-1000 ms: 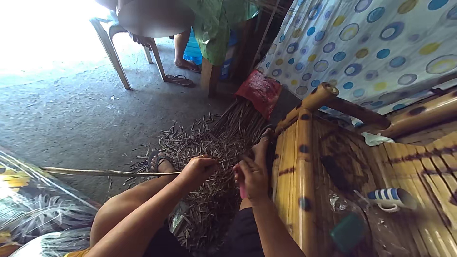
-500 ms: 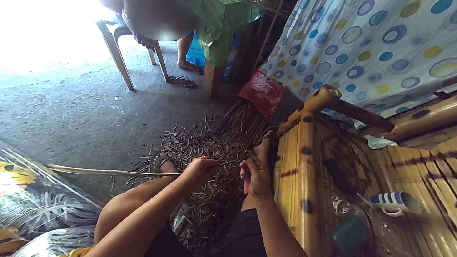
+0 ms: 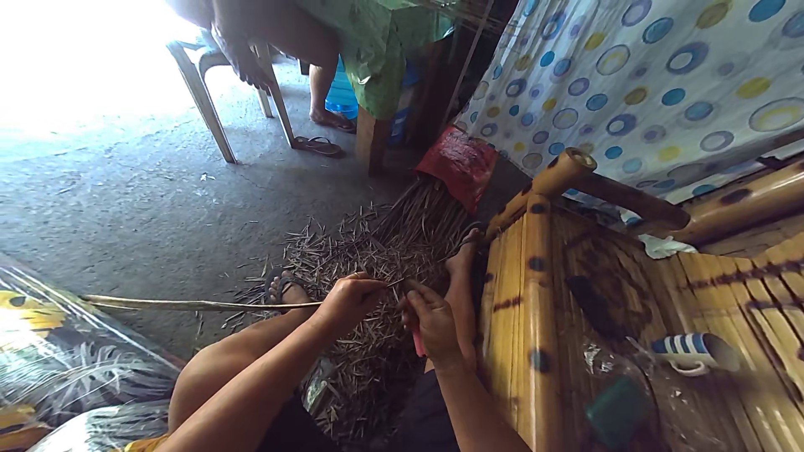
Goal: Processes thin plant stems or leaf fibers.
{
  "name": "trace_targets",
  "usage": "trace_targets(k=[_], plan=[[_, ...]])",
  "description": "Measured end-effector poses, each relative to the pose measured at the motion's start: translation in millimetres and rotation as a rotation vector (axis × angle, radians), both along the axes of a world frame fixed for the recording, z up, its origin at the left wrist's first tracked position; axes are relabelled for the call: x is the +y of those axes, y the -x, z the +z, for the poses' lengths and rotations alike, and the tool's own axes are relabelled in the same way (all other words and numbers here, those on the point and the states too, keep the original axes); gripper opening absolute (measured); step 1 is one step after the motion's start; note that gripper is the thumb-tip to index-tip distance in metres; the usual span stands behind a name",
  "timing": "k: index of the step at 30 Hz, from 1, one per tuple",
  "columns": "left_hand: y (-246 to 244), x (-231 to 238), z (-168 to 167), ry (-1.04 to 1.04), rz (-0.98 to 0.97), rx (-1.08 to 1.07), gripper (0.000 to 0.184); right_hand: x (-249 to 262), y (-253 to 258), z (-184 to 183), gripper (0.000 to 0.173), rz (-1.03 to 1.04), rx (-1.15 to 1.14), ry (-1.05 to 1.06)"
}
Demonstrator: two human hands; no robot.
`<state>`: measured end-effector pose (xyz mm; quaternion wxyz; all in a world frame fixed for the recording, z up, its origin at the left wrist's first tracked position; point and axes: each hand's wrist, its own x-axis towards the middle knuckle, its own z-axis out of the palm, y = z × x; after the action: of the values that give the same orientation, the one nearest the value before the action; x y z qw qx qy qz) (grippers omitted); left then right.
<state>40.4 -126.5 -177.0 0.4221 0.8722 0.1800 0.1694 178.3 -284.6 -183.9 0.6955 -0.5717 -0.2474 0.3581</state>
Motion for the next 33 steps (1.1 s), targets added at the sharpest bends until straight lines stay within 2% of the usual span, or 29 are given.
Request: trace_targets(k=[7, 12, 17, 22, 27, 33], plan=[[1, 1, 1, -0.005, -0.002, 0.003, 0.027, -2, -41, 11, 0.036, -0.174, -0.012, -0.043], [-1, 0, 3, -0.003, 0.039, -0.031, 0.028, -5, -17, 10, 0.036, -0.093, -0.005, 0.007], [0, -1, 3, -0.009, 0.099, -0.05, 0.025, -9, 0, 0, 0.032, -0.217, 0.048, -0.023], [-3, -3, 4, -0.02, 0.073, -0.026, 0.025, -13, 9, -1, 0.034, -0.062, -0.056, -0.03], [-1, -4, 5, -0.014, 0.046, -0.006, 0.025, -6, 1, 6, 0.031, -0.063, -0.019, 0.0], [-2, -4, 3, -0.023, 0.044, 0.0, 0.025, -10, -27, 10, 0.034, -0.192, -0.039, -0.058]])
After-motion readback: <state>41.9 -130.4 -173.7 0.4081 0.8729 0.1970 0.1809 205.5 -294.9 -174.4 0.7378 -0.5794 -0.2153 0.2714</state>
